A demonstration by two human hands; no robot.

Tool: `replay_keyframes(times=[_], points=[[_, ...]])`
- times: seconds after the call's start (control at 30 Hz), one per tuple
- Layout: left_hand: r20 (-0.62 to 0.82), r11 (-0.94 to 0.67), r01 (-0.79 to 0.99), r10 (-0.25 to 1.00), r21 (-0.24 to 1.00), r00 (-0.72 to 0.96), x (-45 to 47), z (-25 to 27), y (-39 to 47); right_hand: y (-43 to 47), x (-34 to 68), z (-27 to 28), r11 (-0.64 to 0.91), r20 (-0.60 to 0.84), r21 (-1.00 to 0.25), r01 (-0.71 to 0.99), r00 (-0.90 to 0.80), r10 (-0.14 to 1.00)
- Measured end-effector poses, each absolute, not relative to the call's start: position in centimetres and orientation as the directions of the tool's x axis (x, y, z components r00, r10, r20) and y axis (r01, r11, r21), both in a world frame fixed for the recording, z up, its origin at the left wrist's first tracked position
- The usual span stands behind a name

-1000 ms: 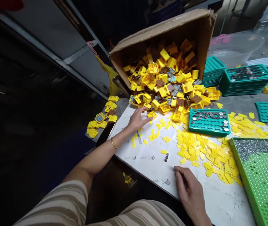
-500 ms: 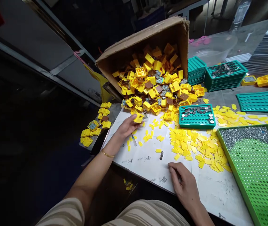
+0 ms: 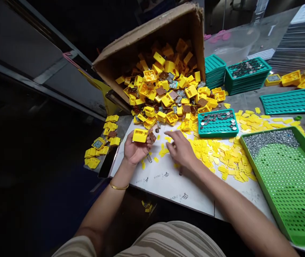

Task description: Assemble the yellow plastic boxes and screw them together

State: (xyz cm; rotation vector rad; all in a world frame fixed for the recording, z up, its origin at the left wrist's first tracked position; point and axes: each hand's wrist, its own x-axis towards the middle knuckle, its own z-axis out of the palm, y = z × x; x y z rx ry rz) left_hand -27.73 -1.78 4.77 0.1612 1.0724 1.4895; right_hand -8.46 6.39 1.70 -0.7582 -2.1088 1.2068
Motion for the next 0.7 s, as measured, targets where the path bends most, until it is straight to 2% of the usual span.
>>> replay_keyframes(times=[0.07,0.1,0.2,0.27,0.37,0.47,0.6,0.7], points=[[-0.47,0.158,-0.714,0.843,0.682,-0.262,-27.8,4.6,-1.9,8.8,-11.9,2.3,0.53,0.178,-0.816,0.233,-0.77,0.613],[-0.472,0.156,-0.717,0.841,0.679,-0.264,-27.9,4.6,-2.0,9.7,-13.5,2.4,0.525,0.146,-0.819,0.232,-0.8,0.582],[-0.486,0.156,-0.737,0.835,0.658,-0.257,-28.3,4.6,-2.6,11.4,-16.9,1.9,0.456,0.093,-0.872,0.18,-0.853,0.514],[-0.49,0.156,-0.744,0.834,0.65,-0.254,-28.8,4.4,-3.0,11.9,-18.0,1.1,0.389,0.074,-0.908,0.158,-0.851,0.519],[-0.481,0.145,-0.727,0.831,0.671,-0.278,-29.6,3.9,-3.6,12.4,-18.0,0.1,0.215,-0.007,-0.966,0.142,-0.847,0.532],[-0.477,0.158,-0.7,0.831,0.697,-0.288,-29.9,3.1,-3.9,12.8,-17.3,-0.4,-0.014,-0.119,-0.992,0.128,-0.865,0.488],[-0.475,0.179,-0.688,0.839,0.703,-0.266,-29.3,2.3,-3.4,12.8,-16.8,-0.1,-0.283,-0.236,-0.952,0.115,-0.866,0.441],[-0.471,0.177,-0.726,0.854,0.665,-0.223,-28.7,2.0,-2.8,12.5,-16.9,0.6,-0.411,-0.279,-0.908,0.083,-0.852,0.444]])
